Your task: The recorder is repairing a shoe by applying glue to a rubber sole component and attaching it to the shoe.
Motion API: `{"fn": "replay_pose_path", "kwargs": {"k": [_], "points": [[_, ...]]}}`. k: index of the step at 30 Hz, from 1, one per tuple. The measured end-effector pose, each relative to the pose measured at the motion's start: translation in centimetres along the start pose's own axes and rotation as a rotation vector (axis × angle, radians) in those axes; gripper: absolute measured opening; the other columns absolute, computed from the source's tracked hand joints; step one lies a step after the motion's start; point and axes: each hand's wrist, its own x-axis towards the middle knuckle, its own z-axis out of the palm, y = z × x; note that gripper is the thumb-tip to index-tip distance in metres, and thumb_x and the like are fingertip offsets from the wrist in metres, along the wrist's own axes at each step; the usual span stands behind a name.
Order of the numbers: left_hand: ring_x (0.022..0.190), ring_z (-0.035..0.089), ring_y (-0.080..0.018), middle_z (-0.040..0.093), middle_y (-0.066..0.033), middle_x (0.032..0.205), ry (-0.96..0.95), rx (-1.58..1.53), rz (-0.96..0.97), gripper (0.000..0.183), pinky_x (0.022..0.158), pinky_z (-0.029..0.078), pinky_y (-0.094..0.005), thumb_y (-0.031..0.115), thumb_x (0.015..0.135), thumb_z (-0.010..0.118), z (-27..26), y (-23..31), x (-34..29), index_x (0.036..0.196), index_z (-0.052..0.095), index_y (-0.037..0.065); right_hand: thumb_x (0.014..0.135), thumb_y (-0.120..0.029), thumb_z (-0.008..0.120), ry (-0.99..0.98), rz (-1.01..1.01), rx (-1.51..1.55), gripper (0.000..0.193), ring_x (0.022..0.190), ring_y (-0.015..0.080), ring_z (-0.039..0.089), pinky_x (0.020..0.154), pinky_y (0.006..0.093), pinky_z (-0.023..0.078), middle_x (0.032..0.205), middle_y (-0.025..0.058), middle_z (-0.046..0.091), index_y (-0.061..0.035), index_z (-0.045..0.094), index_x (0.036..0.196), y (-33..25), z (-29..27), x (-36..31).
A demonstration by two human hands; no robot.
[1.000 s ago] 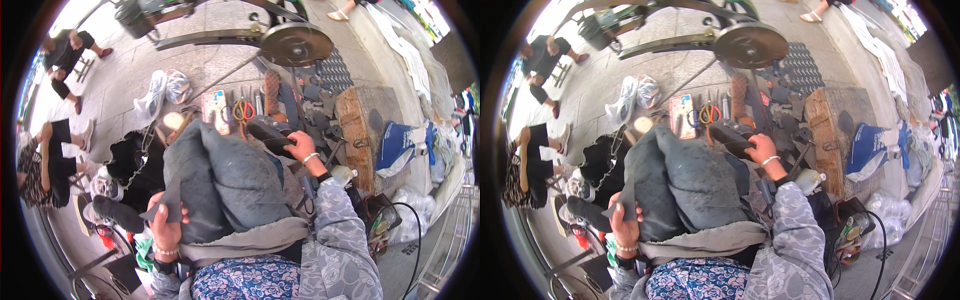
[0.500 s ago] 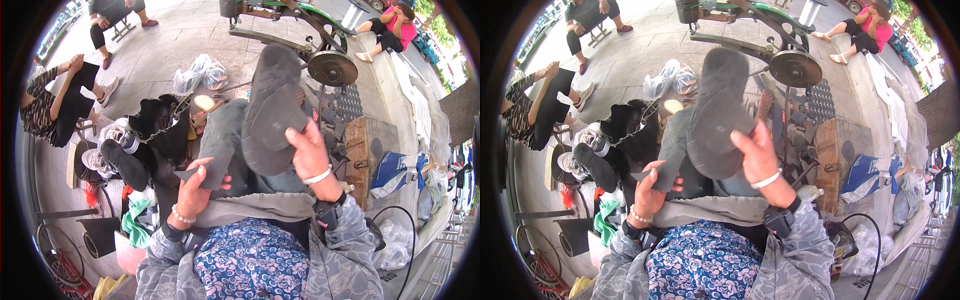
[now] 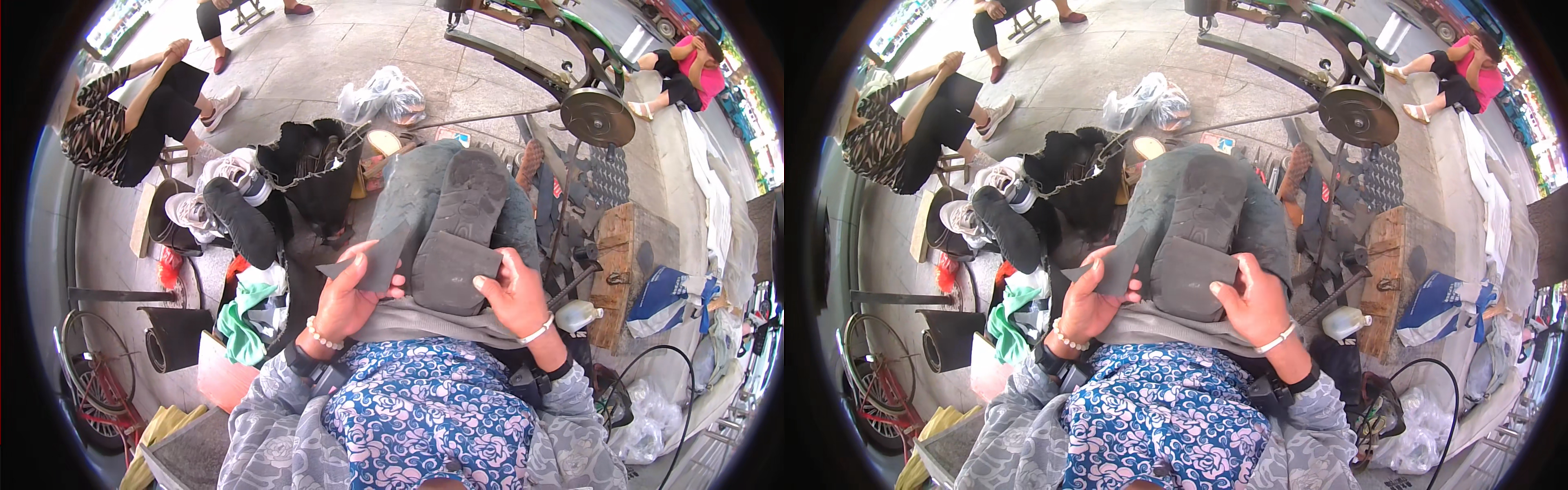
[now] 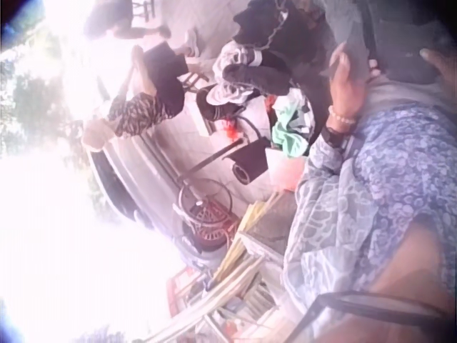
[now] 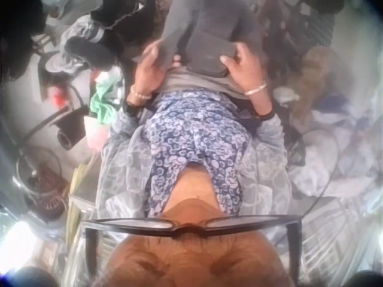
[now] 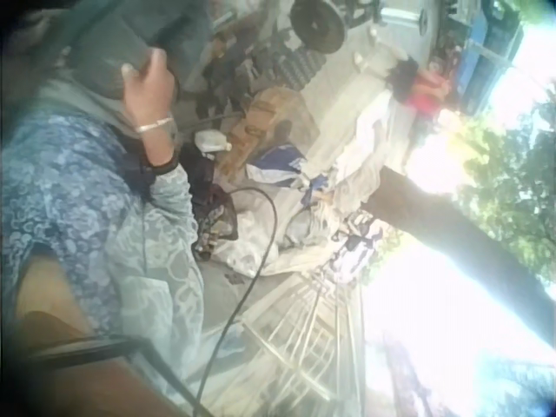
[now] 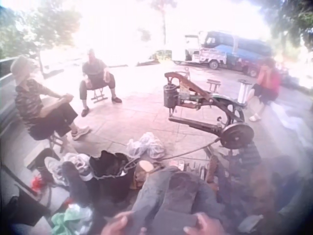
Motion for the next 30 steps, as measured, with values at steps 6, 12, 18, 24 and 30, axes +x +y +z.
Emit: {"fn": "replay_pose_path", "kwargs": {"k": [6,12,18,24,30], "points": [[0.093,0.058,-0.032,0.051,-0.0227,0.113,-0.11,-0.03,0.004,0.059,0.077,0.051,-0.0437,0.043,0.088,0.05,0.6,0.7,1.1,0.129,0.034,0.004,0.079,-0.005,0.062,0.053,0.173,0.084,0.012,0.06,0.0037,0.051,0.051,0.0194,0.041,0.074,0.0001,0.059,0.0002,0.057,0.089,-2.5,-3.1,1.3],[0.091,0.059,-0.0339,0.054,-0.0238,0.108,-0.155,-0.068,-0.058,0.056,0.076,0.05,-0.0455,0.036,0.086,0.053,1.1,1.7,2.4,0.127,0.037,0.002,0.079,-0.006,0.062,0.037,0.129,0.176,0.022,0.056,0.0025,0.05,0.047,0.0173,0.041,0.075,0.0007,0.059,-0.0005,0.052,0.098,-2.6,-2.8,2.9],[0.089,0.06,-0.0321,0.056,-0.0215,0.106,-0.103,0.157,-0.008,0.045,0.074,0.051,-0.0431,0.015,0.083,0.054,3.2,2.6,3.7,0.123,0.041,0.0,0.078,-0.003,0.062,0.131,0.076,0.199,0.023,0.051,0.0026,0.049,0.042,0.0173,0.039,0.075,0.0029,0.06,-0.0017,0.05,0.098,-0.6,-1.9,4.2],[0.083,0.062,-0.0215,0.059,-0.0156,0.101,-0.101,0.563,0.093,0.037,0.071,0.05,-0.0317,0.009,0.083,0.055,5.1,2.0,5.6,0.118,0.048,-0.001,0.076,0.002,0.063,0.226,-0.054,0.232,0.044,0.048,0.0019,0.043,0.041,0.0189,0.035,0.065,-0.0033,0.039,-0.0021,0.046,0.116,1.2,-0.6,4.2],[0.073,0.061,-0.0139,0.062,-0.0085,0.089,-0.003,0.847,0.282,0.029,0.064,0.048,-0.0257,0.002,0.08,0.056,6.1,0.4,6.1,0.108,0.056,-0.001,0.075,0.002,0.064,0.201,-0.171,0.065,0.051,0.051,0.0012,0.037,0.045,0.0188,0.034,0.064,-0.0034,0.038,-0.0019,0.044,0.122,1.8,-0.8,3.4]]}}
